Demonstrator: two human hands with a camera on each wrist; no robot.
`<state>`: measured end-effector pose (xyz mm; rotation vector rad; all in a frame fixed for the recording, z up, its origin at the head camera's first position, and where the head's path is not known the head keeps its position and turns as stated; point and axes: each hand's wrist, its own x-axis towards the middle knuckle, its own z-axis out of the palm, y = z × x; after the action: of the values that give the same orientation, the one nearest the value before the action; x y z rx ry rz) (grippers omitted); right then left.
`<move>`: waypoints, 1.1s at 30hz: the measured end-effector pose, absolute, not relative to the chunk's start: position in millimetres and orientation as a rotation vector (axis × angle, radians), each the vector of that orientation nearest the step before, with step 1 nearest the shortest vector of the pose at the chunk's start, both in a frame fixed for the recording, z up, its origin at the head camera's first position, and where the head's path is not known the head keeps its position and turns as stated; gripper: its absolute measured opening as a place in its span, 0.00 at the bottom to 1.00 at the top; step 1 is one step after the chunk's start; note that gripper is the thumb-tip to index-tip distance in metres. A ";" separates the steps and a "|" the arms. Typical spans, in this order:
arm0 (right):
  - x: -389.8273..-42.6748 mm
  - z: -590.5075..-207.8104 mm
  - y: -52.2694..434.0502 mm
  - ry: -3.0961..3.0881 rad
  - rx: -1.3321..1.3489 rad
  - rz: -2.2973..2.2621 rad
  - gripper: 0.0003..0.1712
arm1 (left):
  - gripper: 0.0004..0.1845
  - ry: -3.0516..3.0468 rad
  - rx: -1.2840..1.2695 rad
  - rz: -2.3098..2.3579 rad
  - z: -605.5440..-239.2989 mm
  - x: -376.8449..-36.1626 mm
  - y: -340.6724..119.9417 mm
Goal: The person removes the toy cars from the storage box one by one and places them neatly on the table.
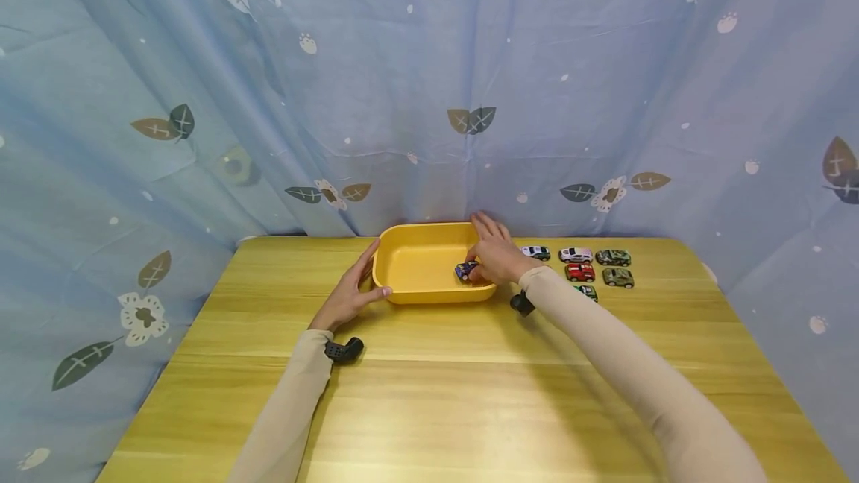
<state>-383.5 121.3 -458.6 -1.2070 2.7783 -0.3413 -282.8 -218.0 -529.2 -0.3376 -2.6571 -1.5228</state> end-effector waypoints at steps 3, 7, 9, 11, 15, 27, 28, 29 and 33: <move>-382.4 -457.7 123.0 2.823 -1.249 -0.351 0.14 | 0.57 -2.657 -0.332 -1.538 -528.0 -282.6 -216.3; -379.1 -449.5 130.7 2.879 -1.294 -0.393 0.14 | 0.57 -2.657 -0.340 -1.545 -526.6 -282.5 -213.5; -379.0 -441.8 138.6 2.898 -1.299 -0.408 0.15 | 0.57 -2.659 -0.352 -1.543 -526.3 -283.0 -212.2; -380.8 -432.8 148.9 2.916 -1.291 -0.413 0.16 | 0.57 -2.660 -0.368 -1.536 -526.1 -284.1 -211.3; -386.2 -413.2 174.7 2.963 -1.254 -0.381 0.16 | 0.56 -2.645 -0.370 -1.537 -524.5 -286.5 -210.8; -381.2 -384.5 247.2 3.047 -1.164 -0.243 0.14 | 0.57 -2.632 -0.384 -1.569 -523.7 -286.2 -216.9; -379.9 -383.7 252.4 3.052 -1.171 -0.232 0.13 | 0.57 -2.630 -0.388 -1.572 -524.2 -285.5 -216.7; -378.1 -382.7 257.8 3.056 -1.182 -0.223 0.13 | 0.57 -2.630 -0.389 -1.572 -524.8 -285.1 -216.7; -372.2 -378.8 280.8 3.074 -1.215 -0.216 0.11 | 0.57 -2.619 -0.388 -1.578 -526.7 -284.1 -216.4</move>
<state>-372.2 280.8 -378.8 -1.2154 3.0740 -0.2159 -284.1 -216.4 -526.7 -0.3884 -2.6191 -1.5779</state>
